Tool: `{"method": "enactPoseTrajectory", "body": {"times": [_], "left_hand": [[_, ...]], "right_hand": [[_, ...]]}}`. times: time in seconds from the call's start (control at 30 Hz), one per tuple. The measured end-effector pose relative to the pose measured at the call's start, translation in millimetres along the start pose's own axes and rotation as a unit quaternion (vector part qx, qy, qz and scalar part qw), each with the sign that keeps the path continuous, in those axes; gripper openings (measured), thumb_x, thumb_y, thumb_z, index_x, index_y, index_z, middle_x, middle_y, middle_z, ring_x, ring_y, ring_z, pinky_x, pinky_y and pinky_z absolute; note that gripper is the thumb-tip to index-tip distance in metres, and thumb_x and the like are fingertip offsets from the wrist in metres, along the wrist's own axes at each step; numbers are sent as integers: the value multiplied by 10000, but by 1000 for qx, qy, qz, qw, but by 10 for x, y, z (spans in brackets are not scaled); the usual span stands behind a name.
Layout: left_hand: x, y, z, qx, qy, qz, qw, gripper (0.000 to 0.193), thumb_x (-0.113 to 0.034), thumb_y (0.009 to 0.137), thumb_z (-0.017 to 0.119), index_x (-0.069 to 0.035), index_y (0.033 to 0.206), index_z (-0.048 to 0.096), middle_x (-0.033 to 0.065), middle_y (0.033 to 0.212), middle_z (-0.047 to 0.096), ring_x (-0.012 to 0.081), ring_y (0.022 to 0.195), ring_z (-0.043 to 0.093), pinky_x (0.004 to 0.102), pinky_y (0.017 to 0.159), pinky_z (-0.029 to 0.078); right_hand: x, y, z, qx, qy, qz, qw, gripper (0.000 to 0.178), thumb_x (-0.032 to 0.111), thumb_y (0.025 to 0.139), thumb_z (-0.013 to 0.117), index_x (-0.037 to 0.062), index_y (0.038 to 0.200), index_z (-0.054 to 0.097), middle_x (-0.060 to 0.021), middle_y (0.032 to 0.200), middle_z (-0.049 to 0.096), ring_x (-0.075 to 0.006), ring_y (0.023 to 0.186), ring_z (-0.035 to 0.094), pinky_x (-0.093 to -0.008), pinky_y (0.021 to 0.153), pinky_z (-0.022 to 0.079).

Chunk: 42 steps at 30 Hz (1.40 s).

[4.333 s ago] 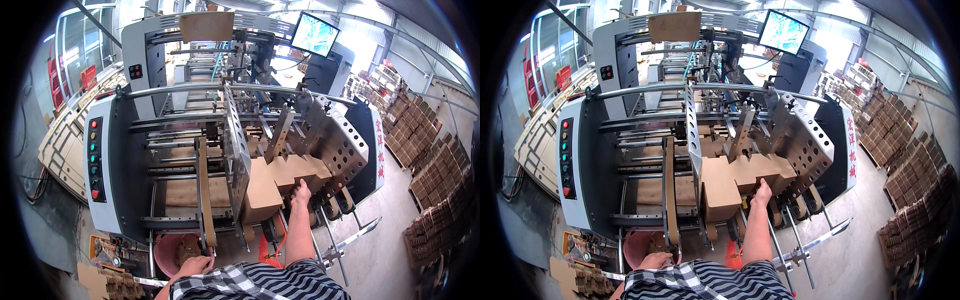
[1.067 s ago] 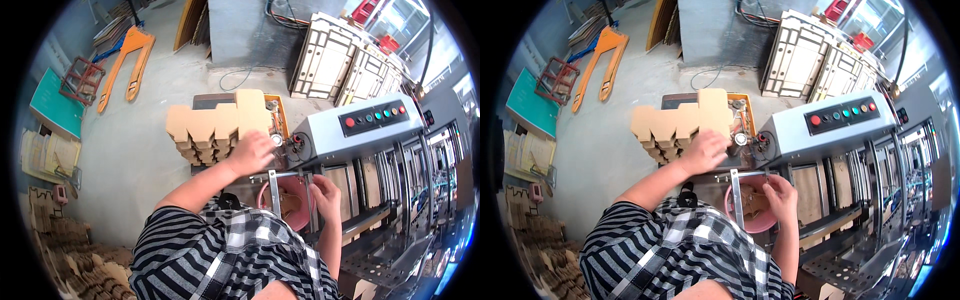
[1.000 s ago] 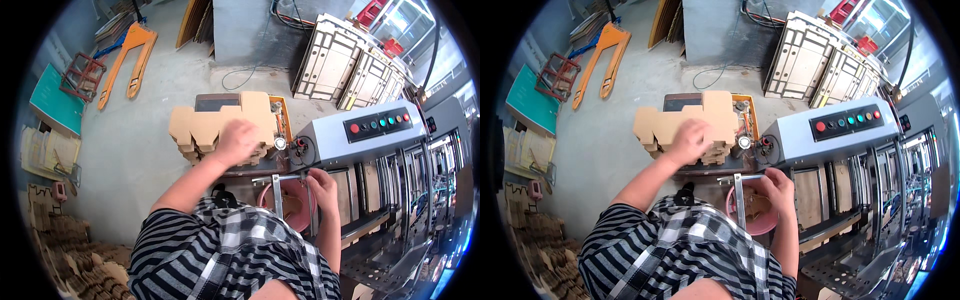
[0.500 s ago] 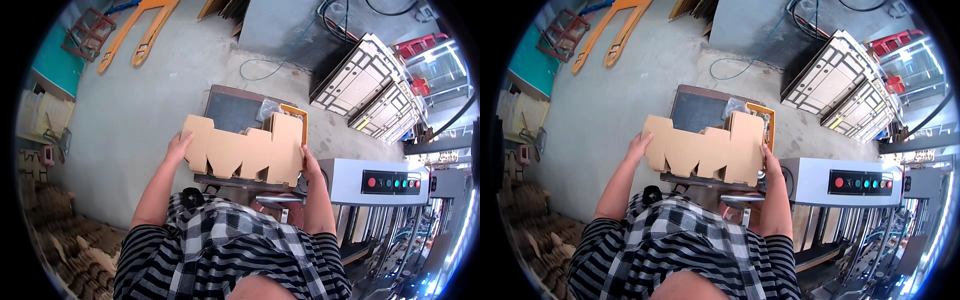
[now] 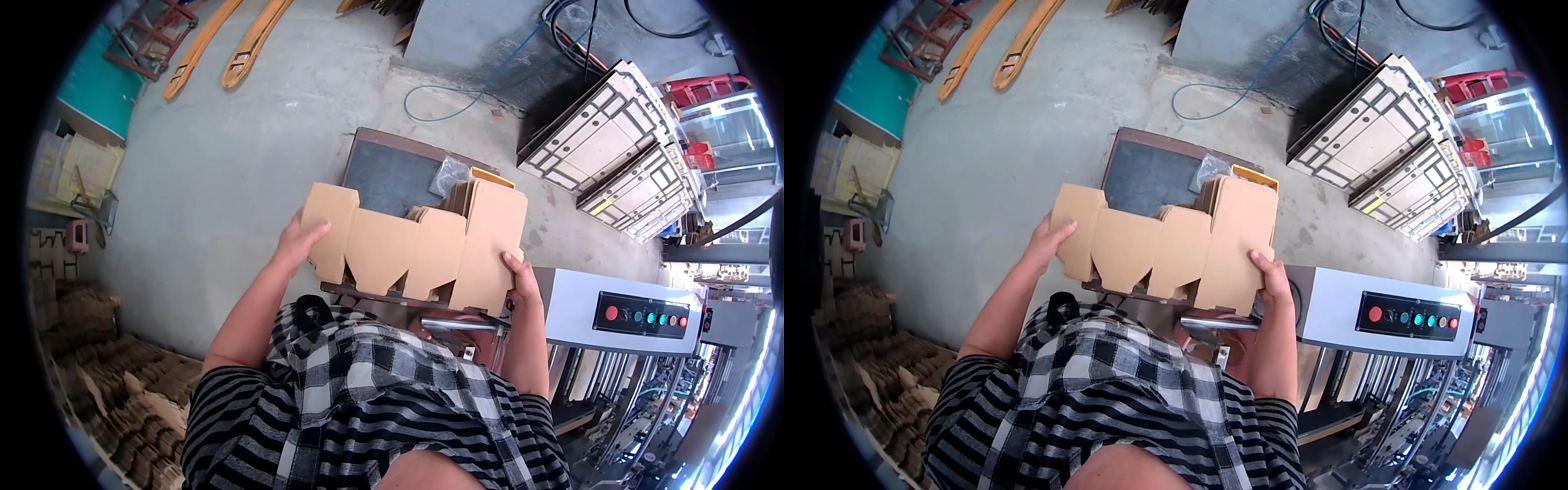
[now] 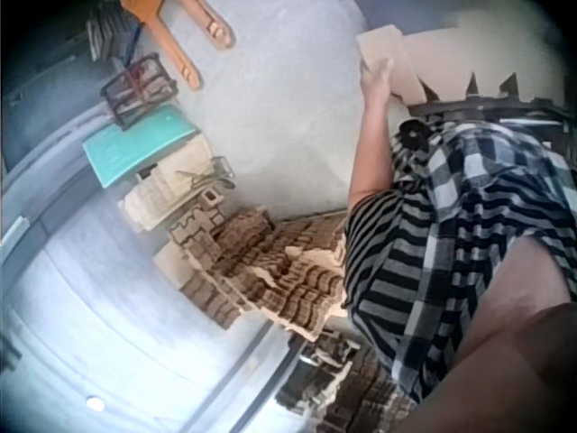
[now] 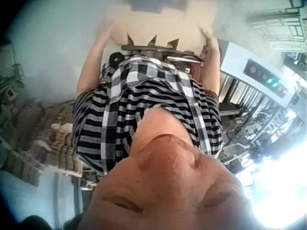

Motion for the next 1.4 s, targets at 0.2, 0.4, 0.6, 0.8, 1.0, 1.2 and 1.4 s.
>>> {"method": "enactPoseTrajectory", "body": {"times": [0.2,0.4,0.6,0.8,1.0,1.2,1.4], "left_hand": [[-129,-132,67,3,-8,89,996,727,-228,800,695,5,1384,330,147,1291,494,223,1178,494,352,981,407],[-134,-192,-34,-8,-48,111,993,794,-159,748,740,52,1380,308,149,1290,479,230,1199,472,349,1007,388],[-704,-404,-171,29,-85,218,972,995,-76,610,834,44,1417,264,152,1343,434,242,1238,442,365,1052,355],[-1011,-519,-156,66,142,300,941,1089,-66,556,841,-102,1462,238,118,1403,385,272,1304,383,398,1101,318],[-834,-512,-107,99,224,273,931,1166,-50,559,816,-169,1488,121,116,1427,368,279,1307,380,404,1120,290],[-897,-615,-76,104,296,245,917,1211,-91,554,828,-150,1487,59,143,1485,269,306,1364,289,415,1123,272],[-912,-633,-33,85,407,293,861,1254,-169,549,846,-102,1476,3,177,1506,192,346,1380,241,422,1123,268]], "right_hand": [[-247,-142,-186,9,73,-72,995,684,267,658,751,-52,1209,499,-148,1070,629,-268,941,641,-396,826,533],[-329,-334,-182,30,122,-127,984,651,228,624,738,-55,1169,525,-142,1040,639,-262,918,647,-388,810,538],[-68,-570,-243,23,112,-198,973,699,180,542,767,-43,1159,527,-119,1022,628,-250,917,624,-370,798,522],[80,-535,-395,66,-68,-202,975,551,63,533,750,-3,1062,611,-73,1005,641,-215,924,605,-342,816,494],[19,-438,-301,57,-326,-211,920,409,82,640,767,24,1027,647,-62,974,669,-181,886,605,-335,788,497],[119,-517,-225,94,-484,-174,852,477,125,632,793,76,1084,650,-67,1038,670,-210,977,607,-343,848,481],[-2,-466,-136,129,-556,-241,785,530,174,631,819,104,1124,639,-57,1088,659,-224,1032,592,-346,881,467]]}}
Point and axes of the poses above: each hand's wrist, its own y-axis towards the middle knuckle, its own z-axis out of the palm, x = y × z, the point moved 6 cm from there along y, towards the middle knuckle
